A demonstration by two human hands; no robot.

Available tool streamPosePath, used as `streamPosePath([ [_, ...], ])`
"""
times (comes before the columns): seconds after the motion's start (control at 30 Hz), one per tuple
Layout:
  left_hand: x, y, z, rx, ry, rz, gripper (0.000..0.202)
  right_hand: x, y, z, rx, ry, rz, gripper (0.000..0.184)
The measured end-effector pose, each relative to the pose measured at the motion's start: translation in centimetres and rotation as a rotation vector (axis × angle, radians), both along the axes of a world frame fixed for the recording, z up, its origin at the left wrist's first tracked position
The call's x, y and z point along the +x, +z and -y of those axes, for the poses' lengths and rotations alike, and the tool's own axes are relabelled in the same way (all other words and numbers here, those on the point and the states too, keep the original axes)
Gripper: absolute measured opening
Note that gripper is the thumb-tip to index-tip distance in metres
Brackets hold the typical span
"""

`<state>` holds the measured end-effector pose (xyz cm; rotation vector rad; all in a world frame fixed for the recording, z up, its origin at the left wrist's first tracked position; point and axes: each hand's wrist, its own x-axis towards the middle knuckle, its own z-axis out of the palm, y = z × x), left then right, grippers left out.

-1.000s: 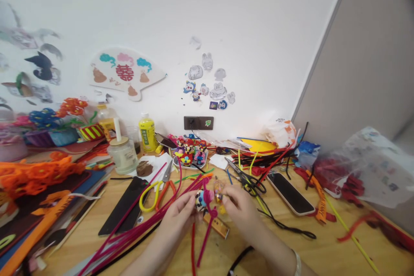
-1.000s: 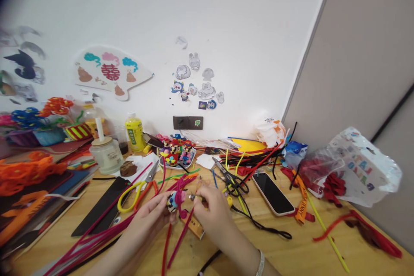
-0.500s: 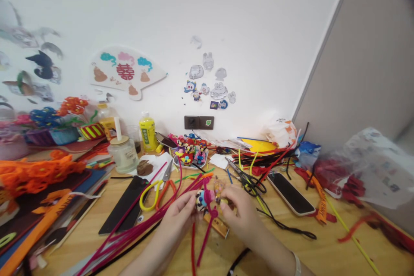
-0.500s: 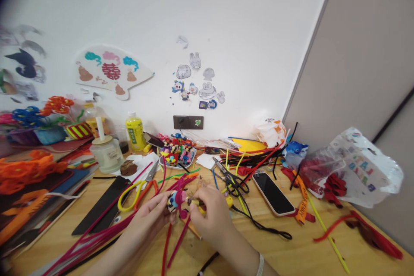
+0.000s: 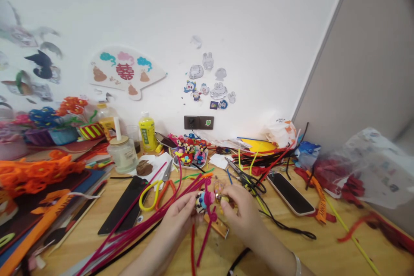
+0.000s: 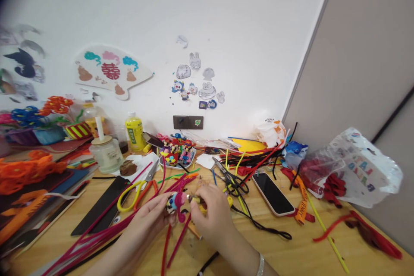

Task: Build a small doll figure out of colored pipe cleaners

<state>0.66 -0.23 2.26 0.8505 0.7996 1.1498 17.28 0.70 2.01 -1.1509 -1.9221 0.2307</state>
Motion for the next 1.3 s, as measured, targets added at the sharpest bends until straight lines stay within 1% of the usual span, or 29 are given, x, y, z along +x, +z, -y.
streamPosePath([
  [0.17,-0.02,-0.09,0.06,-0.003,-0.005,-0.021,0.029,0.19,0.31,-0.02,-0.019,0.002,0.005,0.017],
  [0.27,-0.08,-0.21,0.13,-0.004,-0.006,-0.021,0.029,0.34,0.34,-0.13,-0.004,0.0,0.003,0.016],
  [0.4,-0.12,-0.25,0.13,-0.013,-0.015,-0.002,0.03,0.35,0.29,-0.23,0.018,0.038,0.019,0.014],
  [0.53,-0.15,-0.32,0.03,0.005,-0.041,-0.017,0.031,0.44,0.33,-0.34,0.028,0.041,-0.001,0.015],
  [0.67,-0.1,-0.36,-0.01,-0.003,-0.032,-0.029,0.032,0.65,0.41,-0.42,0.042,0.036,-0.036,0.016],
  [0.83,-0.09,-0.41,0.03,-0.014,-0.021,-0.032,0.033,0.59,0.44,-0.34,0.036,0.082,0.005,0.015],
  [0.93,-0.1,-0.5,0.09,-0.014,-0.014,-0.035,0.032,0.6,0.45,-0.33,0.058,0.087,0.023,0.014],
  [1.07,-0.08,-0.59,0.11,-0.022,0.007,-0.042,0.032,0.8,0.43,-0.39,0.123,0.078,0.024,0.013],
  [1.2,-0.08,-0.5,0.04,-0.015,-0.008,-0.055,0.033,0.75,0.36,-0.35,0.183,0.084,0.043,0.012],
  [1.3,-0.09,-0.39,0.03,-0.018,-0.022,-0.042,0.033,0.56,0.37,-0.27,0.184,0.08,0.086,0.013],
])
